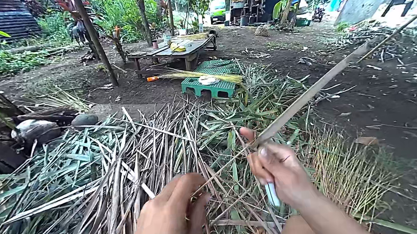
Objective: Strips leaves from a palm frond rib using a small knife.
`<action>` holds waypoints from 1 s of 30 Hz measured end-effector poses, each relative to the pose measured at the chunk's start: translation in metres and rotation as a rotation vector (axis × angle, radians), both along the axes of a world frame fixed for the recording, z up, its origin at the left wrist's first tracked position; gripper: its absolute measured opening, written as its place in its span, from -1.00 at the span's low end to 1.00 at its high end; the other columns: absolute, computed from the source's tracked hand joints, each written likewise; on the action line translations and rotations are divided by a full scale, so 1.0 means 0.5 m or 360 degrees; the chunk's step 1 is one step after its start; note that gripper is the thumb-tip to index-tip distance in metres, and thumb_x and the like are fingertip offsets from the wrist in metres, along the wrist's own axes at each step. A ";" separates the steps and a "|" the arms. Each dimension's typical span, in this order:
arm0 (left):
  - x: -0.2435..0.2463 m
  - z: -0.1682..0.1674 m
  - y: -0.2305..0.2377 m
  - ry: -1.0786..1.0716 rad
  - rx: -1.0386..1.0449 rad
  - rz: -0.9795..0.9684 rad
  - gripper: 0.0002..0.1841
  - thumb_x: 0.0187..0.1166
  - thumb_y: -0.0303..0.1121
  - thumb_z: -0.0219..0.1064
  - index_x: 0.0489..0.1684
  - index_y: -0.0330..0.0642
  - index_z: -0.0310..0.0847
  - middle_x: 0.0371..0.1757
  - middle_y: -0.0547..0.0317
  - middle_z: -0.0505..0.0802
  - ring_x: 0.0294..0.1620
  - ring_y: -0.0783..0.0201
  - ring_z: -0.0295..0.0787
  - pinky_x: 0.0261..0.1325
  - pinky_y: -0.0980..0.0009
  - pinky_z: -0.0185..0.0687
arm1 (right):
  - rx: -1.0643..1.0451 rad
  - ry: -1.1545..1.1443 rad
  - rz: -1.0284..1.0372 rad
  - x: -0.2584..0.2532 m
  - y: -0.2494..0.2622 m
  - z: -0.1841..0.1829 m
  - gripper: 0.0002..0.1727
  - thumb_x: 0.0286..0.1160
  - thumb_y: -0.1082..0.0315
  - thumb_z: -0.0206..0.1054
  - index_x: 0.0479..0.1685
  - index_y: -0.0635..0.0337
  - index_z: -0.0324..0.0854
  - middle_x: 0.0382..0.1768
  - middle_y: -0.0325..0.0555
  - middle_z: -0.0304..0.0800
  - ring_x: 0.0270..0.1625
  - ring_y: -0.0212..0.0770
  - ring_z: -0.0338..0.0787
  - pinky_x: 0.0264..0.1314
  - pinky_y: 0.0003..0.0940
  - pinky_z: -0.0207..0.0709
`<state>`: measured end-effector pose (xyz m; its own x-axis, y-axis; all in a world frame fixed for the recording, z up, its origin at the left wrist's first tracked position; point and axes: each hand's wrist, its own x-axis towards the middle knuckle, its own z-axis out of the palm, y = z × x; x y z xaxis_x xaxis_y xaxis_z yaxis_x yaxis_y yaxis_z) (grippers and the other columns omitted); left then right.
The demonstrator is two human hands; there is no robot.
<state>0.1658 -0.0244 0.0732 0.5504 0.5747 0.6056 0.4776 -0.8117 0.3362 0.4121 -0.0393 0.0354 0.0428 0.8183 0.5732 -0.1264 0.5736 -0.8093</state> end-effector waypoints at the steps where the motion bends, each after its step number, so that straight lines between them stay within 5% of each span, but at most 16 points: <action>1: 0.012 -0.004 0.003 -0.0051 0.0112 -0.0009 -0.81 0.63 -0.25 0.30 -0.06 -0.16 0.72 -0.34 0.16 0.82 -0.55 0.40 0.64 -0.51 0.52 0.55 | 0.0012 -0.0081 0.0050 -0.018 -0.007 0.000 -0.71 0.78 0.05 0.15 0.07 -0.05 0.71 -0.67 -0.71 0.37 -0.59 -0.76 0.39 -0.48 -0.78 0.34; 4: 0.030 -0.008 0.007 -0.0162 0.0318 -0.0047 -0.80 0.68 -0.26 0.26 -0.22 -0.15 0.73 -0.46 0.19 0.75 -0.55 0.42 0.61 -0.50 0.59 0.49 | 0.0047 -0.0215 0.0209 -0.056 -0.022 0.000 -0.54 0.82 0.07 0.09 0.45 0.14 0.60 -0.61 -0.70 0.38 -0.57 -0.82 0.33 -0.50 -0.85 0.26; 10: 0.016 -0.001 0.003 -0.0225 0.0311 -0.0171 -0.80 0.69 -0.35 0.20 -0.31 -0.20 0.68 -0.48 0.18 0.72 -0.52 0.48 0.56 -0.43 0.69 0.44 | 0.0133 -0.0262 0.0227 -0.040 -0.019 0.002 -0.51 0.82 0.07 0.08 0.55 0.14 0.55 -0.63 -0.67 0.38 -0.58 -0.81 0.33 -0.50 -0.85 0.26; 15: 0.008 0.003 0.005 -0.0267 0.0104 -0.0268 -0.80 0.65 -0.36 0.24 -0.36 -0.22 0.68 -0.48 0.22 0.71 -0.52 0.59 0.53 -0.42 0.77 0.40 | 0.0072 -0.0122 0.0033 -0.012 -0.005 0.006 -0.66 0.81 0.09 0.12 0.25 -0.02 0.72 -0.66 -0.70 0.41 -0.59 -0.76 0.42 -0.47 -0.78 0.36; 19: -0.008 0.001 0.007 -0.0337 -0.0162 -0.0340 -0.81 0.63 -0.38 0.29 -0.39 -0.24 0.68 -0.54 0.29 0.67 -0.56 0.67 0.49 -0.46 0.81 0.40 | -0.0034 0.0228 -0.0109 0.024 0.012 0.015 -0.58 0.82 0.22 0.04 0.51 0.05 0.59 -0.74 -0.60 0.42 -0.68 -0.65 0.43 -0.51 -0.72 0.41; 22: -0.004 -0.003 0.010 -0.0336 -0.0210 -0.0326 -0.82 0.61 -0.38 0.29 -0.40 -0.23 0.68 -0.58 0.34 0.65 -0.60 0.71 0.46 -0.49 0.83 0.37 | -0.0081 0.0076 0.0248 0.003 -0.001 0.008 -0.55 0.79 0.08 0.12 0.54 0.00 0.54 -0.71 -0.70 0.41 -0.63 -0.73 0.41 -0.46 -0.75 0.36; 26: -0.002 -0.004 0.011 -0.0339 -0.0202 -0.0330 -0.82 0.60 -0.39 0.29 -0.40 -0.24 0.68 -0.57 0.31 0.66 -0.59 0.70 0.47 -0.49 0.83 0.37 | -0.0162 -0.0253 0.0814 -0.043 -0.015 0.008 -0.48 0.82 0.11 0.06 0.62 0.20 0.44 -0.65 -0.68 0.29 -0.62 -0.79 0.26 -0.56 -0.82 0.18; 30: -0.011 0.003 0.001 -0.0200 0.0055 -0.0198 -0.80 0.62 -0.37 0.24 -0.39 -0.22 0.68 -0.51 0.21 0.71 -0.56 0.57 0.51 -0.46 0.75 0.39 | -0.0207 0.0006 0.0451 0.005 -0.006 0.013 -0.68 0.77 0.06 0.15 0.23 -0.06 0.69 -0.72 -0.73 0.36 -0.64 -0.76 0.36 -0.51 -0.77 0.29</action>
<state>0.1604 -0.0241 0.0746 0.5348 0.4845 0.6923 0.3290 -0.8740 0.3575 0.4147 -0.0422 0.0419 -0.1958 0.8644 0.4632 -0.2699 0.4066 -0.8728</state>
